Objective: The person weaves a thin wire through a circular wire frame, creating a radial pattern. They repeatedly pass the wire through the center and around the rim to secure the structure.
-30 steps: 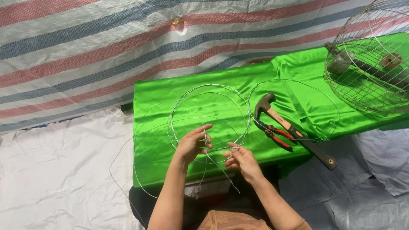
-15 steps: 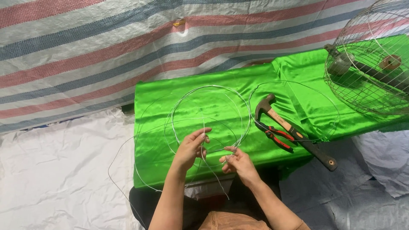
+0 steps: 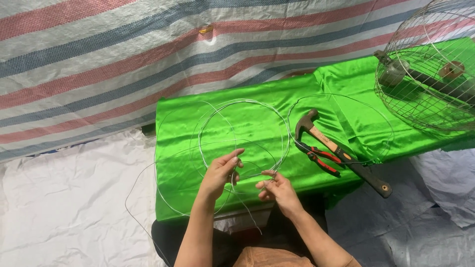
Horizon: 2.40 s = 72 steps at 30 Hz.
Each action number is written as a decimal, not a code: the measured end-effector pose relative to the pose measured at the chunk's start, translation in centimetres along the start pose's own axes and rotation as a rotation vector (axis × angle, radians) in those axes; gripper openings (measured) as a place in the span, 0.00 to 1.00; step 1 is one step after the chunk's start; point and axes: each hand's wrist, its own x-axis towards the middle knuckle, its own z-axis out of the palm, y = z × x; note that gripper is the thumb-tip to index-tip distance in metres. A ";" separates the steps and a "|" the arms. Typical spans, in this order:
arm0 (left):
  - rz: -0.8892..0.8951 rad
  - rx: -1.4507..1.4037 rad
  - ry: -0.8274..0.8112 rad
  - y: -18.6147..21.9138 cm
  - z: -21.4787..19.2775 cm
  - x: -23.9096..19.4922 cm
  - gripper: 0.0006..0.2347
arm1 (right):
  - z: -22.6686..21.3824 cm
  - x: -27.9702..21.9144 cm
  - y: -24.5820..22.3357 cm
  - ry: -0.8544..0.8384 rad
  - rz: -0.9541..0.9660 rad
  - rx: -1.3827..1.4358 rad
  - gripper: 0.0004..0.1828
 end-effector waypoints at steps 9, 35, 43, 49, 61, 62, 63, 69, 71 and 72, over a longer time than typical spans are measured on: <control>0.370 0.268 0.066 7.4 3.9 -5.6 0.18 | 0.6 -1.7 -8.1 0.001 -0.354 -0.114 0.21; 0.826 -0.333 0.181 5.4 7.2 -6.0 0.15 | 11.1 -8.5 -24.5 -0.117 -1.735 -0.797 0.07; 0.613 -0.612 0.308 -3.9 5.3 -2.7 0.14 | 11.4 -4.7 -19.6 -0.157 -1.622 -1.038 0.12; 0.156 -0.661 0.491 -10.6 2.4 -3.8 0.14 | 8.8 -2.0 -14.5 -0.233 -1.352 -1.255 0.10; 0.170 0.100 0.758 -11.1 3.2 -8.8 0.40 | 8.2 -0.7 -12.7 -0.147 -1.318 -1.315 0.10; 0.346 0.375 0.866 -11.9 3.3 -9.2 0.37 | 8.3 -0.6 -12.5 -0.131 -1.329 -1.311 0.09; 0.522 0.656 0.959 -12.6 3.3 -9.5 0.36 | 8.4 -0.5 -12.3 -0.114 -1.340 -1.307 0.09; 0.854 0.772 0.709 -8.4 4.2 -9.7 0.21 | 9.2 -0.1 -12.0 -0.092 -1.385 -1.259 0.08; 0.812 0.622 0.660 -8.0 4.1 -8.7 0.20 | 9.6 -0.6 -12.3 -0.083 -1.390 -1.245 0.08; 0.767 0.474 0.605 -7.9 4.1 -8.1 0.19 | 9.8 -0.9 -12.4 -0.069 -1.394 -1.231 0.09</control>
